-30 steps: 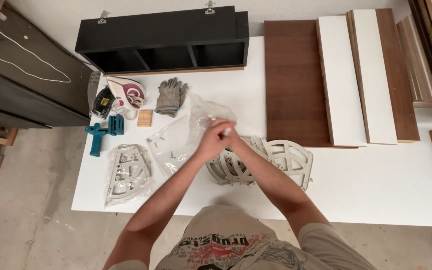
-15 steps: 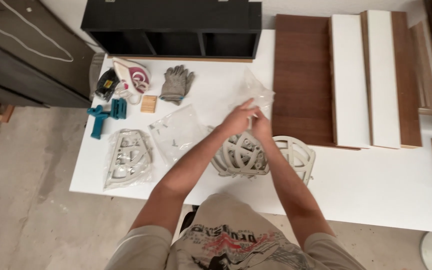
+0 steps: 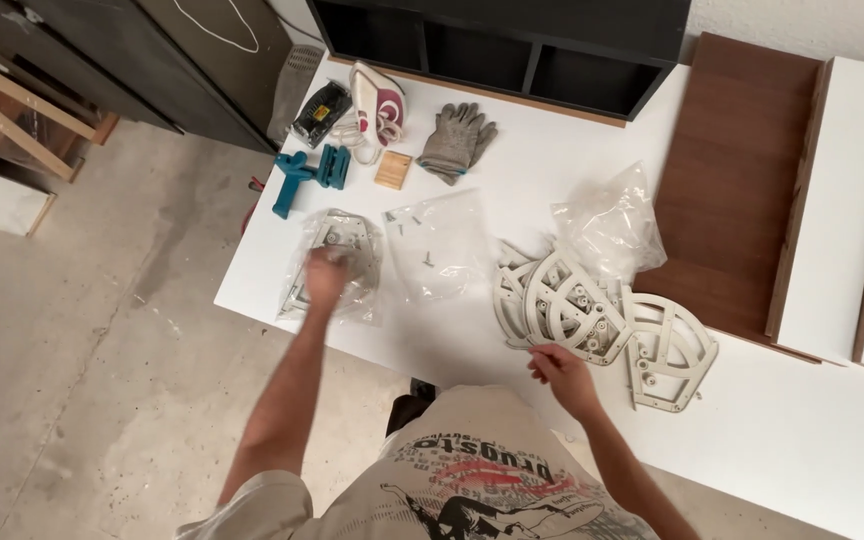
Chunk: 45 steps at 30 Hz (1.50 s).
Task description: The person removes several white plastic cabinet hinge or drawer components from their individual plastic packaging by hand on a white table.
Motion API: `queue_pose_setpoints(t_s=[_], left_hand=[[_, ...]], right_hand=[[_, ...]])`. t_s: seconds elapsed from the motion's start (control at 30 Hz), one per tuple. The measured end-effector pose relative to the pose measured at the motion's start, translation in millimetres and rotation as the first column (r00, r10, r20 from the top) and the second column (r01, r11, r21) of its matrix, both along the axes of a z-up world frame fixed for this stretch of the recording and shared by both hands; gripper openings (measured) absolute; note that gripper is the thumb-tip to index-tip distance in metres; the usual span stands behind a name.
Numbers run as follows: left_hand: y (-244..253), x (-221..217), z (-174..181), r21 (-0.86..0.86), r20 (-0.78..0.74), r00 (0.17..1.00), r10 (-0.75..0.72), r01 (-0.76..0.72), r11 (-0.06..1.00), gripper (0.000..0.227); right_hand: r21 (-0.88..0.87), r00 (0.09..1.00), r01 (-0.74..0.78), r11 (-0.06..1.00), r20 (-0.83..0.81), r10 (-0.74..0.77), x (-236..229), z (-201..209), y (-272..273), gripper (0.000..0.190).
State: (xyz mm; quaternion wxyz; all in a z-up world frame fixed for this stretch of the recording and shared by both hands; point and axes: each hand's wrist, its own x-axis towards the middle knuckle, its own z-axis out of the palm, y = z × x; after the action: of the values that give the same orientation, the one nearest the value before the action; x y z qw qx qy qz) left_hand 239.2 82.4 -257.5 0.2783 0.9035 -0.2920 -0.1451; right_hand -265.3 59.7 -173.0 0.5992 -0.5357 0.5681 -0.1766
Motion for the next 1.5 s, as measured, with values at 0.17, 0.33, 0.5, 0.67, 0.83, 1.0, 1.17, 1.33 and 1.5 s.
queue_pose_setpoints(t_s=[0.17,0.33,0.5,0.67,0.83,1.0,1.17,1.33,1.5], left_hand=[[46,117,-64,0.289,0.110,0.994,0.001,-0.033,0.957,0.058],[48,112,-69,0.154,-0.138,0.987,0.083,-0.062,0.986,0.045],[53,97,-12,-0.140,-0.300,0.953,-0.035,-0.007,0.990,0.018],[57,38,121,-0.392,-0.204,0.935,-0.291,0.195,0.899,0.010],[34,0,154,-0.582,-0.219,0.855,-0.469,0.272,0.767,0.011],[-7,-57,143,-0.802,-0.546,0.583,-0.602,-0.157,0.576,0.012],[-26,-94,174,-0.816,-0.574,0.412,-0.708,-0.217,0.535,0.028],[-60,-102,117,-0.650,-0.757,0.191,-0.625,-0.315,0.691,0.022],[-51,-131,85,-0.428,-0.866,-0.087,-0.493,-0.381,0.819,0.020]], right_hand=[[0.169,0.988,-0.136,0.976,-0.056,0.147,51,-3,4,0.030],[0.260,0.972,-0.195,0.946,-0.078,0.222,78,5,-8,0.040],[0.199,0.965,-0.190,0.962,-0.142,0.220,110,40,-11,0.037],[0.129,0.982,-0.166,0.978,-0.065,0.176,147,78,-8,0.036],[0.001,0.988,-0.115,0.993,0.108,0.115,174,108,-17,0.033],[-0.042,0.958,0.072,0.997,0.282,-0.058,166,83,-31,0.055],[-0.025,0.788,0.251,0.968,0.586,-0.189,146,53,-34,0.013],[-0.196,0.850,0.405,0.893,0.440,-0.289,106,91,-44,0.010],[-0.037,0.491,0.706,0.707,0.744,-0.452,108,142,-38,0.015]])
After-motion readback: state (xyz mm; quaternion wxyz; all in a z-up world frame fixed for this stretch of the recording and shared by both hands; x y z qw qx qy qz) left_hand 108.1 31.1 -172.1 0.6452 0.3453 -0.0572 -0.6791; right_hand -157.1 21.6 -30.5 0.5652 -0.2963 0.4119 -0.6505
